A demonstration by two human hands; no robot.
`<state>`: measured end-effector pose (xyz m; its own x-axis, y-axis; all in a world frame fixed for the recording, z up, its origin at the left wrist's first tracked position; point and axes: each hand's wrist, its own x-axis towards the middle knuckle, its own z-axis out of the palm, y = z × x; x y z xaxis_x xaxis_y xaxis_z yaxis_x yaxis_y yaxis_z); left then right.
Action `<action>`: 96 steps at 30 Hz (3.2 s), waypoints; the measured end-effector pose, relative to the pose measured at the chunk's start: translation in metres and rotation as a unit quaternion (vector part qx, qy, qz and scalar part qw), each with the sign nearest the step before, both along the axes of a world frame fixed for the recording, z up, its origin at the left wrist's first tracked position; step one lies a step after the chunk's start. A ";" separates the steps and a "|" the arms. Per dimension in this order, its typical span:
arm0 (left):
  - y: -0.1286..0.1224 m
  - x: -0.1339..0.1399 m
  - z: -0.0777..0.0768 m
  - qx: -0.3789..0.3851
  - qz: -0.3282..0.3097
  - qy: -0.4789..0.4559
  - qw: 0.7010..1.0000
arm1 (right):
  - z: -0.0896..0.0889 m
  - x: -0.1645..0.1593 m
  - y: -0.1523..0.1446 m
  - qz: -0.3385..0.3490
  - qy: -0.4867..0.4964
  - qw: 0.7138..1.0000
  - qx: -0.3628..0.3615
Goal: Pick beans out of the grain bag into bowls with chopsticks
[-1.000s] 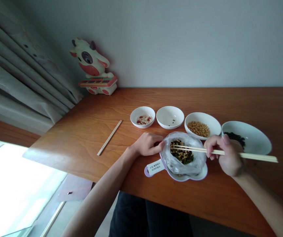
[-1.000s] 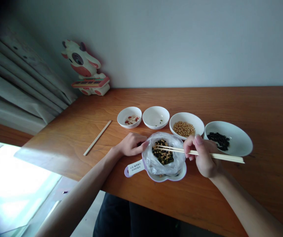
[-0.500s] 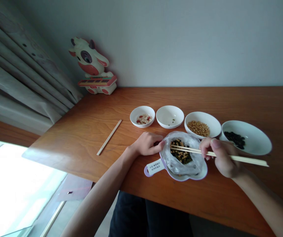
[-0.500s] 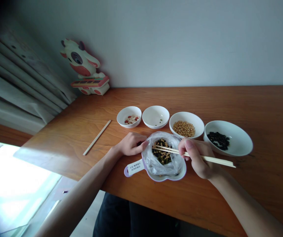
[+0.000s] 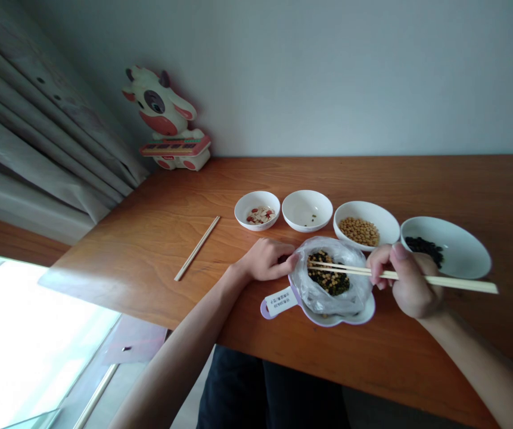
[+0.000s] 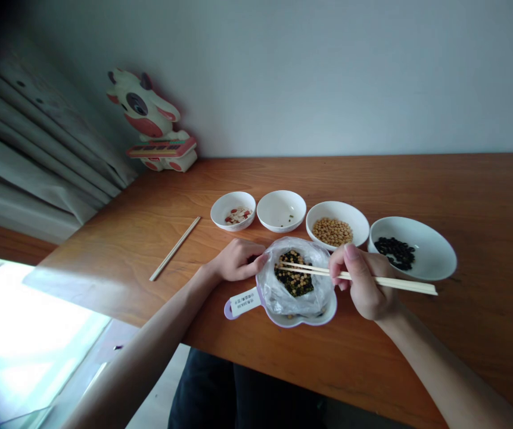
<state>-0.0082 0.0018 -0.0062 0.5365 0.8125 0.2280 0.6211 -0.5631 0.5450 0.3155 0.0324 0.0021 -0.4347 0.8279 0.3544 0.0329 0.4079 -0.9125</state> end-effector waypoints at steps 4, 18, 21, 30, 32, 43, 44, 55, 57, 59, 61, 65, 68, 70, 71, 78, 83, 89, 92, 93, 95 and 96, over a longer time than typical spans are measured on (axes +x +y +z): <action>0.000 0.000 0.001 -0.003 0.000 -0.003 1.000 | 0.007 -0.003 0.000 -0.012 0.035 0.999 -0.027; -0.001 0.000 0.002 -0.008 0.004 0.007 1.000 | 0.032 0.010 0.031 -0.100 0.242 0.965 -0.033; 0.000 0.000 0.003 -0.006 0.004 0.010 1.000 | 0.033 0.014 0.038 -0.140 0.271 0.952 -0.017; 0.000 0.001 0.003 -0.010 0.002 0.008 1.000 | 0.028 0.015 0.042 -0.248 0.274 0.925 0.087; 0.000 0.001 0.004 -0.011 0.003 0.007 1.000 | 0.028 0.015 0.041 -0.251 0.269 0.927 0.079; -0.001 0.001 0.004 -0.011 0.005 0.014 1.000 | 0.029 0.014 0.033 -0.201 0.227 0.952 0.042; -0.001 0.001 0.003 -0.009 0.005 0.013 1.000 | 0.030 0.014 0.032 -0.177 0.219 0.959 0.034; 0.000 0.000 0.000 0.004 0.003 0.013 1.000 | 0.008 -0.006 -0.005 0.081 0.024 0.996 0.011; 0.000 0.000 -0.001 0.007 0.004 0.016 1.000 | 0.005 -0.008 -0.009 0.106 -0.022 0.994 0.035; 0.000 0.000 -0.001 0.007 0.005 0.018 1.000 | 0.004 -0.009 -0.011 0.113 -0.057 0.990 0.069; 0.000 0.000 -0.001 0.005 0.005 0.016 1.000 | 0.006 -0.008 -0.011 0.100 -0.068 0.988 0.100; 0.000 0.000 0.000 -0.002 0.005 0.007 1.000 | 0.012 -0.006 -0.007 0.056 -0.078 0.983 0.154; -0.001 0.000 0.001 -0.007 0.005 0.002 1.000 | 0.013 -0.002 -0.003 0.034 -0.078 0.981 0.175; -0.001 0.000 0.001 -0.009 0.005 0.000 1.000 | 0.012 0.000 0.000 0.027 -0.069 0.981 0.181; 0.000 0.000 0.001 -0.009 0.004 -0.001 1.000 | 0.012 0.002 0.001 0.023 -0.065 0.980 0.184; 0.000 0.000 0.001 -0.008 0.000 -0.003 1.000 | 0.011 0.008 0.003 -0.010 -0.064 0.974 0.219; 0.000 0.000 0.001 -0.008 0.001 -0.001 1.000 | 0.005 0.007 0.005 -0.002 -0.007 0.986 0.167; 0.000 0.000 0.000 -0.005 0.001 0.000 1.000 | -0.006 0.007 0.007 0.060 -0.017 0.992 0.107; 0.001 0.000 0.000 -0.003 -0.003 -0.001 1.000 | -0.007 0.007 0.006 0.069 -0.022 0.992 0.101; 0.001 0.000 0.000 -0.003 -0.004 -0.001 1.000 | -0.007 0.007 0.006 0.071 -0.023 0.992 0.098; 0.001 -0.001 -0.001 -0.002 -0.003 0.002 1.000 | -0.007 0.008 0.006 0.073 -0.029 0.993 0.092; 0.001 -0.001 0.000 -0.002 -0.002 0.003 1.000 | -0.007 0.008 0.006 0.075 -0.034 0.993 0.090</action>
<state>-0.0088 0.0032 -0.0067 0.5416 0.8108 0.2217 0.6215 -0.5639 0.5439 0.3234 0.0379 -0.0044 -0.5766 0.6780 0.4559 0.0185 0.5686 -0.8224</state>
